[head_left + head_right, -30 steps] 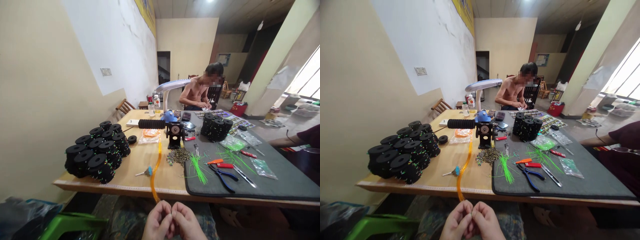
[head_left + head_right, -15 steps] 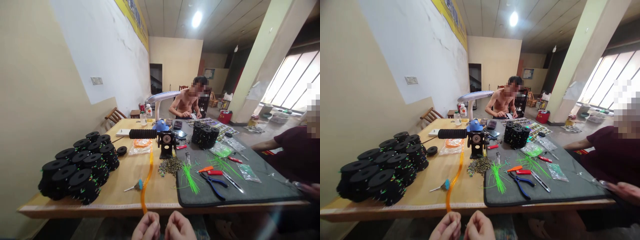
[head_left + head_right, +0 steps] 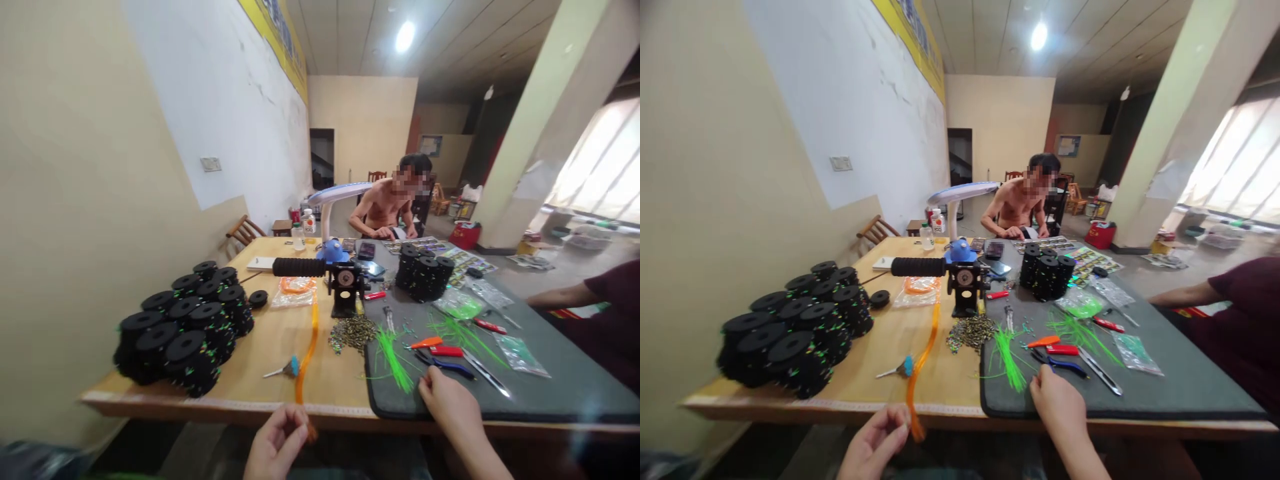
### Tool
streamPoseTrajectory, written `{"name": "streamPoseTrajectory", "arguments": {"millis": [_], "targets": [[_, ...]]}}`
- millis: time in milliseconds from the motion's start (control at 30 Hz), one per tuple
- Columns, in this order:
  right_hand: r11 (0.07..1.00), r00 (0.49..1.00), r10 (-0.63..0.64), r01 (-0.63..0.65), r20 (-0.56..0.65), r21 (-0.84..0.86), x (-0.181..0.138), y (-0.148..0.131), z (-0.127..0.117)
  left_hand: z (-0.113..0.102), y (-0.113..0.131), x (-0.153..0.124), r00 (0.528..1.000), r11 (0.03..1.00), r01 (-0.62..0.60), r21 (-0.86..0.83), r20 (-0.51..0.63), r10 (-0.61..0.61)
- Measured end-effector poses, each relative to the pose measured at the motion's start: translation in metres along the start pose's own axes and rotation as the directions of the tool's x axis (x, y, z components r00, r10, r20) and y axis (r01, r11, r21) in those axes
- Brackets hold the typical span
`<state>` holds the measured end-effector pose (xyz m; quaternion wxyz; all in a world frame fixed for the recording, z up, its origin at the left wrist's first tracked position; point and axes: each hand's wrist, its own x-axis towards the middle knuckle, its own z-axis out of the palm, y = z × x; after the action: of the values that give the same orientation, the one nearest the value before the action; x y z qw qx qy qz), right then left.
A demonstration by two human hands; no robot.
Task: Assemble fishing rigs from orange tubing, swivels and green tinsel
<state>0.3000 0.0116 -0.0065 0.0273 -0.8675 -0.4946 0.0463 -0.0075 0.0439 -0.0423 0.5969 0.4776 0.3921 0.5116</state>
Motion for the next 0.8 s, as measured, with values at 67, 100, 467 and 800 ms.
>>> {"name": "streamPoseTrajectory", "arguments": {"millis": [67, 100, 467, 800], "targets": [[1.0, 1.0, -0.001, 0.001, 0.025, -0.01, 0.002, -0.001, 0.0, -0.013, 0.014, 0.008, 0.999, 0.982, -0.043, 0.185, -0.009, 0.045], [1.0, 1.0, -0.006, 0.006, 0.029, -0.011, 0.003, -0.001, 0.001, -0.021, 0.02, 0.013, 0.997, 0.955, -0.07, 0.288, -0.007, 0.075], [0.993, 0.999, -0.037, 0.041, -0.033, 0.111, 0.007, 0.014, 0.026, -0.055, 0.025, 0.076, 0.927, 0.316, -0.355, 0.88, 0.287, 0.242], [0.916, 0.991, 0.032, 0.022, -0.127, 0.401, -0.021, 0.016, 0.028, -0.064, 0.015, 0.091, 0.917, 0.298, -0.378, 0.876, 0.31, 0.252]]}}
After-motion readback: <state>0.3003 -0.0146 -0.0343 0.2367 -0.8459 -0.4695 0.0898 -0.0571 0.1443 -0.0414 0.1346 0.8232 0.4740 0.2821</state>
